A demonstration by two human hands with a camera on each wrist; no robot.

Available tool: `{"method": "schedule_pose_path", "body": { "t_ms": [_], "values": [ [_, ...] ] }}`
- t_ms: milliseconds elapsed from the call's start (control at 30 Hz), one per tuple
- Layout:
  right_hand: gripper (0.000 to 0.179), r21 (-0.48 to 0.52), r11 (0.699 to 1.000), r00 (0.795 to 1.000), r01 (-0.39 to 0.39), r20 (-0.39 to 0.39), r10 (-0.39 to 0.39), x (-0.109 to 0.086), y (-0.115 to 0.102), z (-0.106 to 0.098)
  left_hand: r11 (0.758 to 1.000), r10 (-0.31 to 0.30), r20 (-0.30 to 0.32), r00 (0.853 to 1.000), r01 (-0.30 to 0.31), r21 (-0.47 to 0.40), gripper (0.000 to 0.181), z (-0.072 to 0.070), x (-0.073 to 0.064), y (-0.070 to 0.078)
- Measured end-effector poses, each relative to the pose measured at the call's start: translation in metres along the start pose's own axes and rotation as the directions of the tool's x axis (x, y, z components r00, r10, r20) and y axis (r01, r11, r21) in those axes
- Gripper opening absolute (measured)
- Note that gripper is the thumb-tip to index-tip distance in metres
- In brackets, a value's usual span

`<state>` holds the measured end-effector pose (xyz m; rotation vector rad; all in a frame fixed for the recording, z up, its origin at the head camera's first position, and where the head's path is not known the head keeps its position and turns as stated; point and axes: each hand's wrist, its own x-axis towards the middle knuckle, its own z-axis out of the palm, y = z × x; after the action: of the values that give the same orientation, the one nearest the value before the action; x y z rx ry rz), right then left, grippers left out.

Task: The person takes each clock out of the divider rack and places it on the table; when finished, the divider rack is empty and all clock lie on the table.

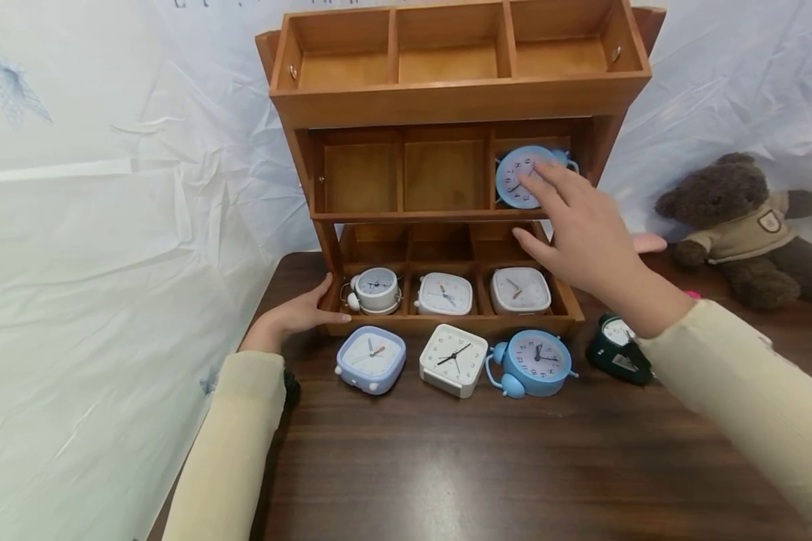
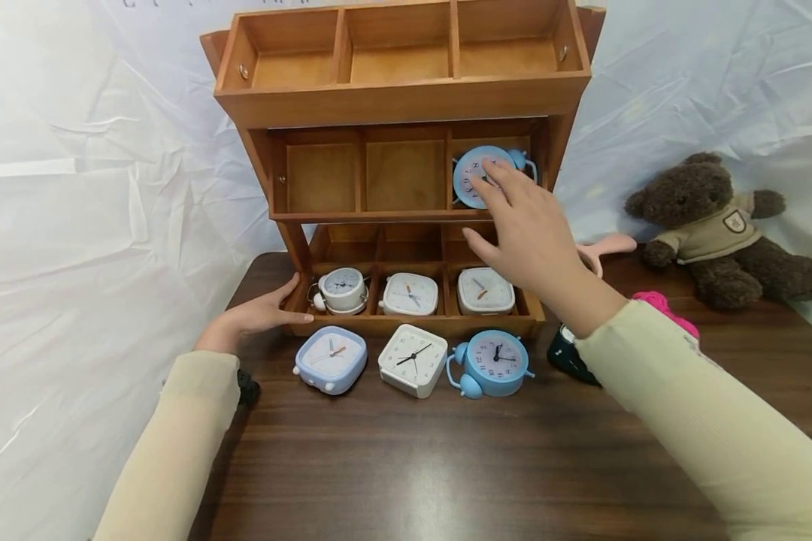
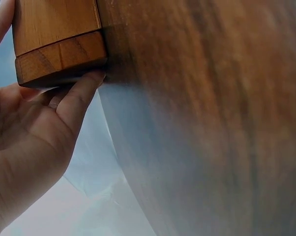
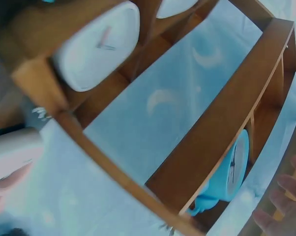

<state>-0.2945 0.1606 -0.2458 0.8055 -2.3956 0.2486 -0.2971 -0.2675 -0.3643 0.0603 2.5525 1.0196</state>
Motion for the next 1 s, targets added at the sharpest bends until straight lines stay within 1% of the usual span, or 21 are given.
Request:
{"method": "schedule_pose_path", "body": {
  "t_ms": [67,133,200,300,433,533,733,900,1000],
  "values": [
    [0.075,0.000,0.999,0.998,-0.037,0.044,0.037,0.013,0.000,0.004,1.000,-0.001,0.003,1.000,0.001,-0.008,0.113,0.001,0.000,0.000],
    [0.078,0.002,0.995,0.991,-0.095,0.090,0.095,0.022,0.001,0.008,1.000,0.005,0.009,1.000,-0.004,-0.020,0.113,0.003,0.001,-0.001],
    [0.079,0.002,0.988,0.981,-0.153,0.121,0.152,0.031,0.003,0.012,0.999,0.012,0.010,1.000,-0.012,-0.039,0.113,0.004,0.002,-0.002],
    [0.080,-0.013,0.975,0.963,-0.220,0.154,0.219,0.042,0.007,0.015,0.998,0.027,0.013,1.000,-0.027,-0.055,0.114,0.005,0.001,-0.003],
    [0.082,-0.045,0.959,0.937,-0.279,0.207,0.282,0.051,0.012,0.016,0.997,0.036,0.017,0.999,-0.035,-0.064,0.116,0.003,-0.001,-0.004],
    [0.084,-0.068,0.952,0.926,-0.299,0.222,0.306,0.056,0.013,0.016,0.997,0.037,0.018,0.999,-0.036,-0.067,0.116,0.001,-0.001,-0.004],
    [0.088,-0.082,0.941,0.916,-0.327,0.216,0.337,0.064,0.008,0.015,0.997,0.028,0.006,1.000,-0.027,-0.069,0.111,0.000,-0.001,-0.004],
    [0.087,-0.064,0.938,0.916,-0.342,0.198,0.348,0.068,0.007,0.017,0.998,0.018,-0.003,1.000,-0.019,-0.058,0.111,-0.001,-0.002,-0.004],
    [0.085,-0.070,0.940,0.923,-0.333,0.181,0.340,0.069,0.008,0.018,0.998,0.013,-0.005,1.000,-0.013,-0.055,0.111,-0.001,-0.001,-0.004]
  ]
}}
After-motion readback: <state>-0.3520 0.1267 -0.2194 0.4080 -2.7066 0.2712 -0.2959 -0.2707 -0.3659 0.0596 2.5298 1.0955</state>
